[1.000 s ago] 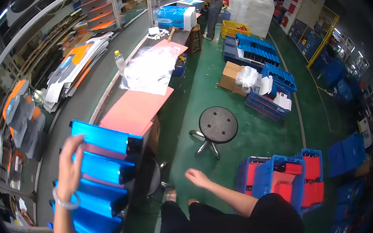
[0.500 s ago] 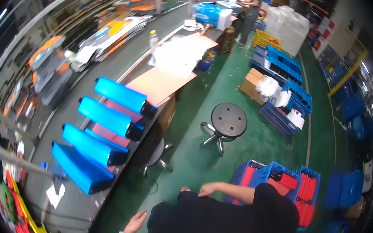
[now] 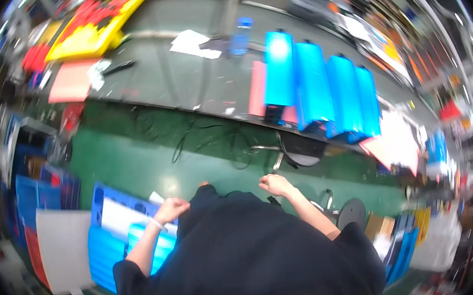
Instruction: Assembling electronic housings by attaching plastic caps, using a power screwdriver, and applying labels.
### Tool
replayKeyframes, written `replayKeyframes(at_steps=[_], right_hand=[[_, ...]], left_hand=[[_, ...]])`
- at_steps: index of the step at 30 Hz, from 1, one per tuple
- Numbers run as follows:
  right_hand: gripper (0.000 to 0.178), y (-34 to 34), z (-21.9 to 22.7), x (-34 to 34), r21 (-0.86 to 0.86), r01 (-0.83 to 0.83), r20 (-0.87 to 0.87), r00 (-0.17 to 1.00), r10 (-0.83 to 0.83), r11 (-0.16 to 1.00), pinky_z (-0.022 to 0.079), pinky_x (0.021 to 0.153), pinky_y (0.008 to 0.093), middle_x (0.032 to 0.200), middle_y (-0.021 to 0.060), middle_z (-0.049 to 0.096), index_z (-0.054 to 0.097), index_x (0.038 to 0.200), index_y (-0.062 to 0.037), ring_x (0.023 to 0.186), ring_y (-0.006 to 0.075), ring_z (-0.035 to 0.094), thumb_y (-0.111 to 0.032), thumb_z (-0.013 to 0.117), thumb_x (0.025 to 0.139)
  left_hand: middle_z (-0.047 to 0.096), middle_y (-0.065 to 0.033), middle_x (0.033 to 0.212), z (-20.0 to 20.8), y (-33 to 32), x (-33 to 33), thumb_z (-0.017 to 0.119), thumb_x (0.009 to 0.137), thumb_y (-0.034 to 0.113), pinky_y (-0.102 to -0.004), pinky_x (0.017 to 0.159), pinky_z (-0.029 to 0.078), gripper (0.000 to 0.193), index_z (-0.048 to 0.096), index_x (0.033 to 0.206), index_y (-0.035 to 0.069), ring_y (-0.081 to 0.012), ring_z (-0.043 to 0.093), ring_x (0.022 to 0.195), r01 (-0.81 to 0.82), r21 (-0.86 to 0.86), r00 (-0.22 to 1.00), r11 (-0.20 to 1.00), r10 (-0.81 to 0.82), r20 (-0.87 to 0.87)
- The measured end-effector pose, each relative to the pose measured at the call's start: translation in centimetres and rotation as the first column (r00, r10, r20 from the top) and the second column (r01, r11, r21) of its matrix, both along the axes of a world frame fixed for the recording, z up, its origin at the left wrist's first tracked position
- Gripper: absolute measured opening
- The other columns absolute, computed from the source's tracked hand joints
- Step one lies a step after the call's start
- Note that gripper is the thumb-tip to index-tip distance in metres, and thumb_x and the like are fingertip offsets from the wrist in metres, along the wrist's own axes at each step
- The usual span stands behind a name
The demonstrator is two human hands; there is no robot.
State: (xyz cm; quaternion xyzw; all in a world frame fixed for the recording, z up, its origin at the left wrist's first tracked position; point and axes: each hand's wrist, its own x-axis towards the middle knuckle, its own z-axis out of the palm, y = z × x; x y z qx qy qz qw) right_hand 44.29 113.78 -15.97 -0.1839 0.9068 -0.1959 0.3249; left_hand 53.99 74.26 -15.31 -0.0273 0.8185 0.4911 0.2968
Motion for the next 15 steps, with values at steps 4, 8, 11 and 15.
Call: replayKeyframes(at_steps=[4, 8, 11, 15], right_hand=[[0.032, -8.3, 0.9, -4.6, -0.067, -0.158, -0.011, 0.987, 0.158, 0.985, 0.046, 0.083, 0.0392, 0.099, 0.0157, 0.062, 0.063, 0.102, -0.0068, 0.095, 0.0307, 0.059, -0.032, 0.053, 0.084], [0.032, -16.1, 1.5, -7.5, -0.089, -0.390, 0.016, 0.919, 0.393, 0.916, 0.045, 0.086, 0.0371, 0.102, 0.0153, 0.062, 0.062, 0.104, -0.0046, 0.098, 0.0305, 0.058, -0.029, 0.052, 0.086], [0.033, -20.2, 1.2, -9.2, -0.081, -0.528, 0.049, 0.845, 0.533, 0.845, 0.046, 0.086, 0.0362, 0.103, 0.0157, 0.062, 0.062, 0.105, -0.0046, 0.098, 0.0303, 0.058, -0.029, 0.052, 0.086], [0.033, -26.0, 3.4, -12.0, -0.058, -0.640, 0.117, 0.758, 0.642, 0.766, 0.046, 0.086, 0.0353, 0.103, 0.0144, 0.063, 0.061, 0.106, -0.0048, 0.099, 0.0291, 0.059, -0.028, 0.052, 0.086]], left_hand=[[0.065, -0.0163, 0.080, -0.8, -4.8, 1.0, 0.060, 0.081, 0.034, -0.0361, 0.068, 0.049, 0.034, 0.067, 0.083, 0.001, -0.0291, 0.064, 0.075, -0.321, -0.204, 0.934, 0.925, 0.273, -0.231], [0.066, -0.0168, 0.092, 0.1, -8.0, 3.4, 0.057, 0.085, 0.031, -0.0348, 0.075, 0.050, 0.037, 0.061, 0.106, 0.001, -0.0264, 0.065, 0.085, -0.631, -0.114, 0.763, 0.767, 0.588, -0.268], [0.066, -0.0158, 0.086, 0.0, -9.3, 5.3, 0.056, 0.087, 0.028, -0.0327, 0.073, 0.049, 0.042, 0.050, 0.120, 0.002, -0.0241, 0.065, 0.081, -0.790, -0.028, 0.603, 0.612, 0.769, -0.212], [0.062, -0.0076, 0.072, -1.4, -9.5, 7.8, 0.056, 0.086, 0.013, -0.0278, 0.060, 0.046, 0.036, 0.048, 0.120, 0.002, -0.0139, 0.059, 0.065, -0.943, 0.075, 0.308, 0.326, 0.933, -0.185]])
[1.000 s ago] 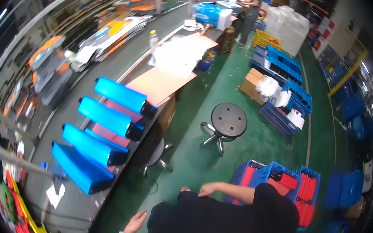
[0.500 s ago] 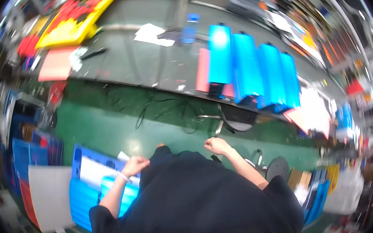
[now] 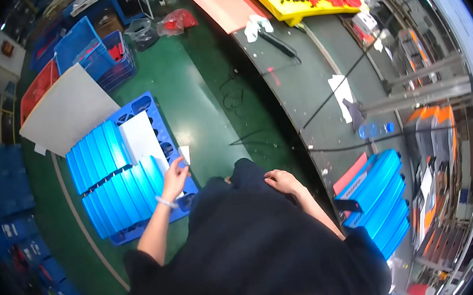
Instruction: Assembling electronic housings by attaching plastic caps, using a power screwdriver, and applying labels.
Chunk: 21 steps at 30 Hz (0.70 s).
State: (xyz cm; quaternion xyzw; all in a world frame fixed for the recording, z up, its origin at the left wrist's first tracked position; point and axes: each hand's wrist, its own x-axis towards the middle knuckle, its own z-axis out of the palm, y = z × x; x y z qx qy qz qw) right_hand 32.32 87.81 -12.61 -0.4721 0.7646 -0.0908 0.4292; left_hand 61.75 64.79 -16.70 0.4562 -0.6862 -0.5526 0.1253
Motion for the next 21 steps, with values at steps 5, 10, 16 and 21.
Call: replayKeyframes(at_steps=[5, 10, 16, 21], right_hand=[[0.028, -8.7, 0.6, -3.8, -0.056, -0.157, -0.069, 0.986, 0.153, 0.986, 0.047, 0.081, 0.0368, 0.093, 0.0130, 0.065, 0.064, 0.100, -0.0054, 0.092, 0.0288, 0.061, -0.026, 0.054, 0.084], [0.023, -18.6, -0.9, -7.7, -0.179, -0.259, -0.222, 0.950, 0.218, 0.949, 0.048, 0.071, 0.0415, 0.080, 0.0154, 0.064, 0.064, 0.085, -0.0049, 0.080, 0.0333, 0.061, -0.026, 0.055, 0.084], [0.028, -30.6, -2.5, -11.1, -0.298, -0.329, -0.217, 0.938, 0.272, 0.896, 0.048, 0.062, 0.0443, 0.073, 0.0166, 0.062, 0.061, 0.073, -0.0053, 0.071, 0.0358, 0.060, -0.030, 0.054, 0.084], [0.022, -38.1, -4.0, -15.3, -0.335, -0.246, -0.168, 0.965, 0.199, 0.909, 0.048, 0.066, 0.0442, 0.074, 0.0169, 0.062, 0.062, 0.080, -0.0061, 0.075, 0.0356, 0.061, -0.026, 0.054, 0.084]], left_hand=[[0.053, -0.0014, 0.065, -1.5, 0.1, 2.4, 0.058, 0.081, 0.003, -0.0249, 0.055, 0.044, 0.026, 0.057, 0.107, 0.002, -0.0106, 0.052, 0.059, -0.297, -0.034, 0.954, 0.954, 0.295, -0.047], [0.060, -0.0061, 0.078, 1.1, -4.0, -1.4, 0.066, 0.078, 0.007, -0.0281, 0.064, 0.047, 0.009, 0.064, 0.082, -0.001, -0.0143, 0.056, 0.069, -0.459, -0.150, 0.888, 0.875, 0.447, -0.111], [0.059, -0.0111, 0.067, -1.6, -12.4, -7.3, 0.070, 0.076, 0.017, -0.0307, 0.060, 0.045, 0.019, 0.063, 0.074, -0.001, -0.0207, 0.057, 0.062, -0.446, -0.210, 0.894, 0.870, 0.446, -0.051], [0.060, -0.0146, 0.082, 4.3, -22.1, -12.8, 0.062, 0.081, 0.027, -0.0364, 0.071, 0.047, 0.024, 0.065, 0.081, 0.003, -0.0305, 0.058, 0.080, -0.133, -0.353, 0.989, 0.926, 0.145, 0.007]])
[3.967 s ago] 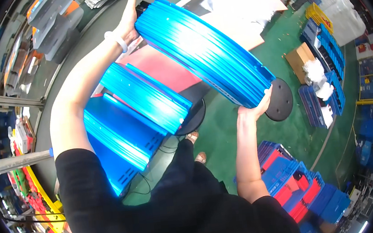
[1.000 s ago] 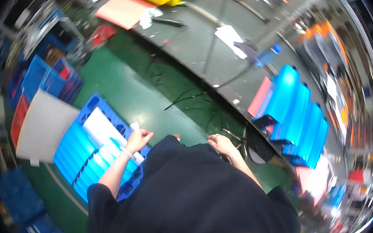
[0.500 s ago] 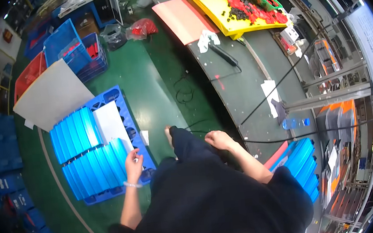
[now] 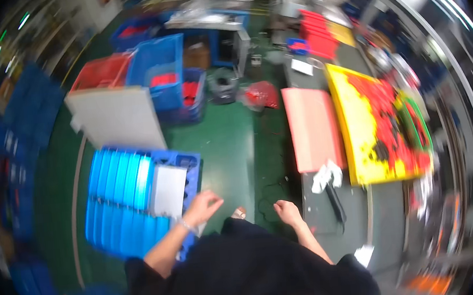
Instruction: Assembling electronic housings by attaching plastic caps, using a power screwdriver, and applying labels.
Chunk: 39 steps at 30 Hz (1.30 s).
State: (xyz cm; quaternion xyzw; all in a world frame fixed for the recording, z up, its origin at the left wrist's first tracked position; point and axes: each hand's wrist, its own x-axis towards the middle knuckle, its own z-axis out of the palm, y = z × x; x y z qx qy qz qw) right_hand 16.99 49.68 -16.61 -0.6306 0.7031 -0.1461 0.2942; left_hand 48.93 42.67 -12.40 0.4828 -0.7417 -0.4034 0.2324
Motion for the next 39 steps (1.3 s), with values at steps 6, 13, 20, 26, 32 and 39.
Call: replayKeyframes(at_steps=[6, 13, 20, 26, 32, 39], right_hand=[[0.022, -9.3, -3.1, -4.8, 0.145, -0.404, 0.038, 0.915, 0.402, 0.903, 0.050, 0.069, 0.0381, 0.078, 0.0159, 0.064, 0.061, 0.093, -0.0041, 0.078, 0.0315, 0.064, -0.022, 0.057, 0.083], [0.025, -15.9, -6.0, -6.4, 0.351, -0.368, 0.060, 0.927, 0.371, 0.861, 0.049, 0.065, 0.0292, 0.072, 0.0101, 0.065, 0.061, 0.093, 0.0002, 0.070, 0.0184, 0.064, -0.023, 0.053, 0.088], [0.023, -17.2, -5.7, -3.5, 0.533, -0.385, 0.079, 0.909, 0.409, 0.754, 0.049, 0.065, 0.0297, 0.068, 0.0105, 0.064, 0.063, 0.086, 0.0001, 0.068, 0.0196, 0.064, -0.020, 0.051, 0.087], [0.033, -24.2, -5.4, 2.1, 0.581, -0.562, 0.134, 0.779, 0.612, 0.588, 0.048, 0.066, 0.0338, 0.072, 0.0128, 0.063, 0.061, 0.084, 0.0012, 0.069, 0.0240, 0.063, -0.029, 0.048, 0.089], [0.032, -34.6, -11.0, 7.8, 0.581, -0.643, 0.215, 0.712, 0.669, 0.498, 0.050, 0.066, 0.0285, 0.073, 0.0097, 0.065, 0.062, 0.086, 0.0039, 0.069, 0.0155, 0.062, -0.024, 0.046, 0.091], [0.028, -41.7, -17.5, 13.2, 0.520, -0.555, 0.144, 0.806, 0.574, 0.649, 0.048, 0.067, 0.0297, 0.077, 0.0099, 0.067, 0.065, 0.086, -0.0030, 0.072, 0.0186, 0.064, -0.026, 0.049, 0.086]], left_hand=[[0.063, -0.0133, 0.088, 0.9, -1.6, 2.3, 0.063, 0.078, 0.024, -0.0354, 0.073, 0.048, 0.023, 0.065, 0.089, 0.004, -0.0277, 0.061, 0.083, -0.496, 0.083, 0.868, 0.864, 0.495, 0.028], [0.062, -0.0115, 0.082, -0.3, 1.3, 3.7, 0.066, 0.078, 0.024, -0.0310, 0.068, 0.048, 0.026, 0.064, 0.092, 0.002, -0.0216, 0.061, 0.077, -0.418, 0.306, 0.906, 0.855, 0.416, 0.075], [0.064, -0.0132, 0.088, -2.8, -1.6, 5.4, 0.064, 0.078, 0.030, -0.0336, 0.071, 0.050, 0.034, 0.063, 0.095, 0.001, -0.0247, 0.063, 0.080, -0.496, 0.335, 0.838, 0.801, 0.543, -0.059], [0.065, -0.0139, 0.085, -2.8, 0.8, 8.3, 0.064, 0.079, 0.028, -0.0335, 0.072, 0.050, 0.031, 0.063, 0.092, 0.000, -0.0266, 0.064, 0.081, -0.778, 0.331, 0.575, 0.534, 0.817, 0.034], [0.065, -0.0143, 0.089, -4.0, 4.2, 7.6, 0.060, 0.082, 0.030, -0.0345, 0.074, 0.048, 0.033, 0.063, 0.100, 0.003, -0.0272, 0.062, 0.084, -0.885, 0.379, 0.366, 0.270, 0.907, 0.210], [0.065, -0.0167, 0.096, -5.9, 3.9, 12.1, 0.056, 0.086, 0.032, -0.0339, 0.080, 0.048, 0.035, 0.061, 0.106, 0.003, -0.0263, 0.063, 0.090, -0.919, 0.378, 0.261, 0.112, 0.891, 0.372]])
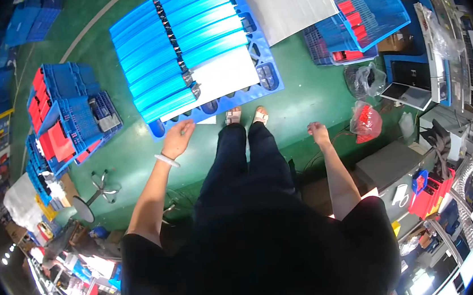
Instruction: Assembling electronic housings by attaching plastic caps, using a power screwdriver, and applying labels.
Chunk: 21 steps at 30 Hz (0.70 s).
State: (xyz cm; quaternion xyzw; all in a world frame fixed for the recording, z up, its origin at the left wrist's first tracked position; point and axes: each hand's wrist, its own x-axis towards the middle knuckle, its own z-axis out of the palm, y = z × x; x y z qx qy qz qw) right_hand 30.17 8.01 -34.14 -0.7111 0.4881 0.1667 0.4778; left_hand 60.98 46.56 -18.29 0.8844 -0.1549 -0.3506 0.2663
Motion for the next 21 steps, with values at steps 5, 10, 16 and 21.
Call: replayKeyframes(at_steps=[5, 10, 16, 21], right_hand=[[0.030, 4.5, -1.1, 3.0, 0.120, -0.034, 0.066, 0.998, 0.026, 0.992, 0.049, 0.070, 0.0270, 0.079, 0.0082, 0.067, 0.062, 0.092, -0.0016, 0.077, 0.0155, 0.065, -0.029, 0.051, 0.088], [0.024, 8.8, -3.4, 4.9, 0.224, -0.064, 0.016, 0.998, 0.062, 0.973, 0.047, 0.069, 0.0260, 0.078, 0.0063, 0.064, 0.058, 0.090, 0.0013, 0.072, 0.0129, 0.061, -0.021, 0.050, 0.091], [0.026, 9.6, -5.7, 7.5, 0.225, -0.082, -0.003, 0.996, 0.085, 0.971, 0.047, 0.068, 0.0273, 0.077, 0.0070, 0.064, 0.060, 0.089, -0.0001, 0.073, 0.0148, 0.062, -0.023, 0.049, 0.091], [0.025, 8.9, -11.3, 9.3, 0.310, -0.025, 0.050, 0.999, 0.010, 0.950, 0.048, 0.069, 0.0275, 0.079, 0.0070, 0.063, 0.058, 0.090, 0.0009, 0.075, 0.0161, 0.064, -0.022, 0.048, 0.092]], left_hand=[[0.065, -0.0174, 0.095, -4.0, -1.9, 5.7, 0.053, 0.088, 0.030, -0.0334, 0.079, 0.047, 0.035, 0.060, 0.108, 0.003, -0.0259, 0.063, 0.089, 0.002, -0.083, 1.000, 0.997, -0.002, 0.001], [0.063, -0.0180, 0.098, -10.7, -6.7, 12.7, 0.049, 0.089, 0.033, -0.0380, 0.078, 0.047, 0.034, 0.062, 0.103, 0.004, -0.0326, 0.061, 0.091, 0.129, -0.036, 0.990, 0.991, -0.127, 0.064], [0.062, -0.0205, 0.097, -20.3, -12.9, 18.5, 0.047, 0.089, 0.034, -0.0402, 0.081, 0.046, 0.036, 0.063, 0.100, 0.004, -0.0357, 0.059, 0.093, 0.247, 0.010, 0.942, 0.969, -0.242, 0.231], [0.058, -0.0192, 0.111, -28.0, -17.8, 21.2, 0.052, 0.087, 0.031, -0.0409, 0.088, 0.044, 0.034, 0.060, 0.109, 0.006, -0.0353, 0.054, 0.103, 0.327, 0.054, 0.876, 0.943, -0.324, 0.357]])
